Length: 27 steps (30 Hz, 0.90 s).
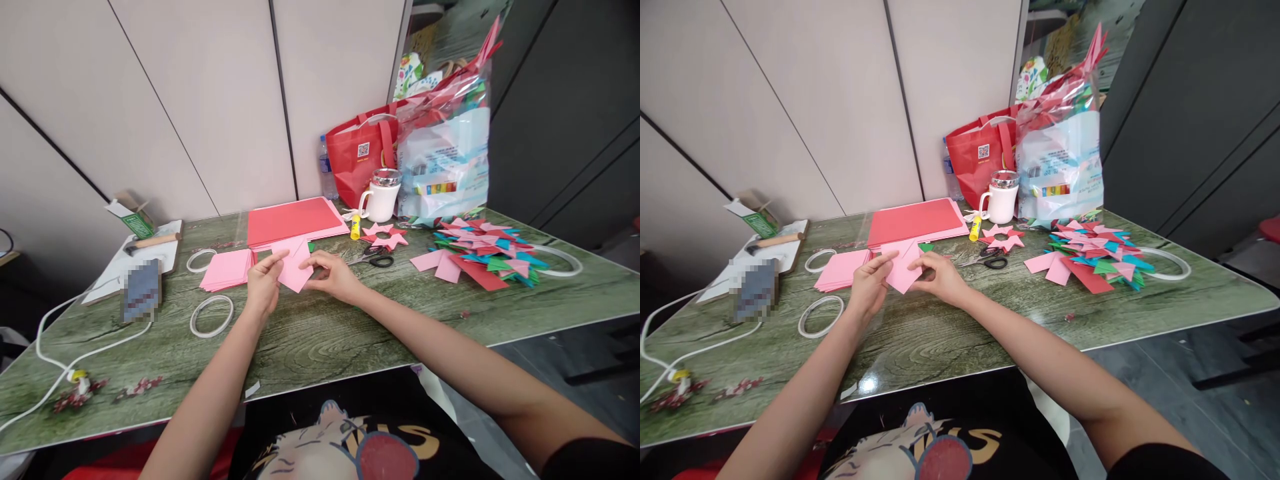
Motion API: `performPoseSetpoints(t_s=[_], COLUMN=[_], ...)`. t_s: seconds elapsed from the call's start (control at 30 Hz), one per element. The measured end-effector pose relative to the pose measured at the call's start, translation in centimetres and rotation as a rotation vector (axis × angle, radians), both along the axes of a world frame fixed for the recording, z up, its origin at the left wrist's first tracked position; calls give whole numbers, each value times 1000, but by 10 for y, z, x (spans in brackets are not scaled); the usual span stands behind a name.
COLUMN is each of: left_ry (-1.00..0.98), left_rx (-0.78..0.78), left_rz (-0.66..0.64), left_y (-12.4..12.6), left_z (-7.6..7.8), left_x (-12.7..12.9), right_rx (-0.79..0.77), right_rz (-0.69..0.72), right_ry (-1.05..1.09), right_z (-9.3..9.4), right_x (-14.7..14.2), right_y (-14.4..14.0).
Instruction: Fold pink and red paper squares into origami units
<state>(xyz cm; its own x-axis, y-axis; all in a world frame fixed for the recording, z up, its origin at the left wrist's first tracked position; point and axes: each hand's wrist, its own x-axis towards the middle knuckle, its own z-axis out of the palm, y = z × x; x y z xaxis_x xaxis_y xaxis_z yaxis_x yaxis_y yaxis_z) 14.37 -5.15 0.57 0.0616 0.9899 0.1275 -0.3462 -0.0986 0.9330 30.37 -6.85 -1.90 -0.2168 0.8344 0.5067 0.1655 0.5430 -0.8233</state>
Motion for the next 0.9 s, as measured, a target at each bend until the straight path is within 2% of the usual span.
performPoseSetpoints(t_s=[0.33,0.63,0.77,0.9], left_ry=[12,-17,-36,-20], left_rx=[21,26,20,14], left_rz=[-162,-186,-158,-158], left_y=[-4,-3,-3,-4], left_z=[3,2,2,4], left_x=[0,-1,0,1], right_rx=[-47,-25,13,18], right_rz=[11,-8,1,-69], right_ry=[60,49,2,24], right_z=[-3,0,1,3], right_x=[1,2,3,2], right_y=[3,2,3,2])
